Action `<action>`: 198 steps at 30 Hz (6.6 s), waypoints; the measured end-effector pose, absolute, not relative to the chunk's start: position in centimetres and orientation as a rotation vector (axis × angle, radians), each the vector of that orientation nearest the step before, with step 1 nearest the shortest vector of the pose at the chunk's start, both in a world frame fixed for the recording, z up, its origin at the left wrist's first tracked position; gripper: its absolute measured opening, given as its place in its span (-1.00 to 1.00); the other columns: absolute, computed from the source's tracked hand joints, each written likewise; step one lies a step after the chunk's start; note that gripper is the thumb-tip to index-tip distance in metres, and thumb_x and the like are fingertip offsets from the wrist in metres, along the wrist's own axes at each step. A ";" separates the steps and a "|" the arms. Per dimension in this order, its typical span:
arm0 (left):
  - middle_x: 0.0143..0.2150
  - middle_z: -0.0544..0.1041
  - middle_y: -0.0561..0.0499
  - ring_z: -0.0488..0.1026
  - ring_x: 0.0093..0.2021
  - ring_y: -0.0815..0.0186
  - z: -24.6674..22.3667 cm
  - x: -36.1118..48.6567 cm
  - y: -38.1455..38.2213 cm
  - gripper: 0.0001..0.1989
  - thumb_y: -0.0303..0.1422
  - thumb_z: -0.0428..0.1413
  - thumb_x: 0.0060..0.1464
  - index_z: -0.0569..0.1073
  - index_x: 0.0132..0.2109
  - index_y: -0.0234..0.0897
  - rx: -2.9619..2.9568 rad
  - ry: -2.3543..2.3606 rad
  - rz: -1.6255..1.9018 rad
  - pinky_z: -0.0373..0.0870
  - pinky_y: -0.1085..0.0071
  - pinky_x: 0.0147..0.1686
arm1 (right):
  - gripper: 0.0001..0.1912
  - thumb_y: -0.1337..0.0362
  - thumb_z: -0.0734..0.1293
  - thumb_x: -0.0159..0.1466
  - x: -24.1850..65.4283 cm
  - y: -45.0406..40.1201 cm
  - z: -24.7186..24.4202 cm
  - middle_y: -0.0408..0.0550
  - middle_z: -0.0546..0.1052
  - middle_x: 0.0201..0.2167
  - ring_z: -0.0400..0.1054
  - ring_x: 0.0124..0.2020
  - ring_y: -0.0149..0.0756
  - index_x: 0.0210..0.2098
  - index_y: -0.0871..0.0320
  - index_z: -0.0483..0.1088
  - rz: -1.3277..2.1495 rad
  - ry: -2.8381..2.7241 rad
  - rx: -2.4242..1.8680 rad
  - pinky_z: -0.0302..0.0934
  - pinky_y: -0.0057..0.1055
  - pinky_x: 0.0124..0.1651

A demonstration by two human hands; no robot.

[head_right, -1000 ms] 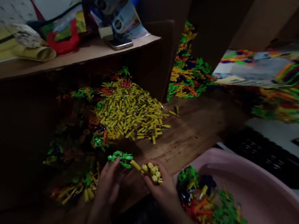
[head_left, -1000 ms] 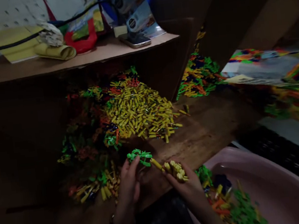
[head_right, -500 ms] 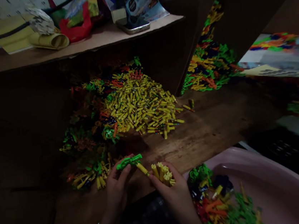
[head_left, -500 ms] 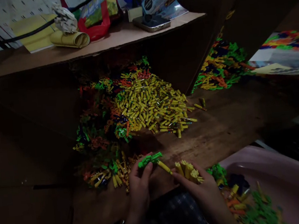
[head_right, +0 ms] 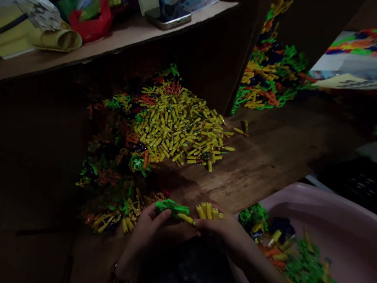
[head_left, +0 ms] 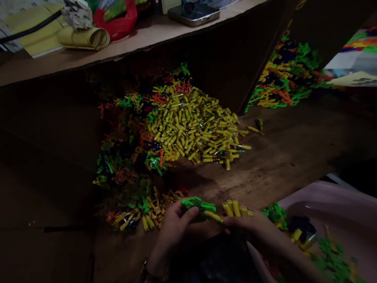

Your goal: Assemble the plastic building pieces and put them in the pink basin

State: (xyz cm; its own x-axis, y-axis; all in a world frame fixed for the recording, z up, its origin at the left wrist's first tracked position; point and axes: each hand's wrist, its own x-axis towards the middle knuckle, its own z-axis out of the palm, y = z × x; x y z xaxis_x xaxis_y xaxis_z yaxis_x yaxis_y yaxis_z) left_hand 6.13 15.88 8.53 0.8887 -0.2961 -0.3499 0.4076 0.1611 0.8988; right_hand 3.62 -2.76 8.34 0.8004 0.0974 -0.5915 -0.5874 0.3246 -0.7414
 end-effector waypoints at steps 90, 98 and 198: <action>-0.22 0.58 -0.06 0.51 -0.21 0.23 8.4 5.8 13.1 -0.76 -0.28 0.13 -0.01 0.50 -0.19 -0.30 1.591 0.165 -0.167 0.42 0.39 -0.18 | -0.64 0.44 0.16 0.23 3.5 -2.8 8.9 0.01 0.48 -0.14 0.39 -0.11 -0.25 0.02 0.11 0.25 -0.394 -0.400 -2.350 0.28 -0.36 -0.09; -0.14 0.56 -0.07 0.49 -0.12 0.23 8.5 4.7 12.7 -0.72 -0.28 0.11 0.03 0.48 -0.12 -0.29 1.626 0.150 -0.149 0.40 0.38 -0.09 | -0.61 0.47 0.13 0.24 2.7 -2.8 8.7 0.08 0.47 -0.15 0.40 -0.14 -0.22 0.06 0.15 0.19 -0.449 -0.510 -2.518 0.29 -0.34 -0.12; -0.10 0.47 -0.12 0.35 -0.10 0.09 8.0 2.9 19.3 -0.74 -0.33 0.09 0.09 0.41 -0.05 -0.26 2.904 -0.060 0.190 0.33 0.15 -0.11 | -0.57 0.01 0.12 0.23 6.2 -7.9 5.4 0.10 0.50 -0.24 0.41 -0.24 -0.09 -0.10 0.17 0.32 -0.277 0.045 -2.538 0.28 -0.23 -0.23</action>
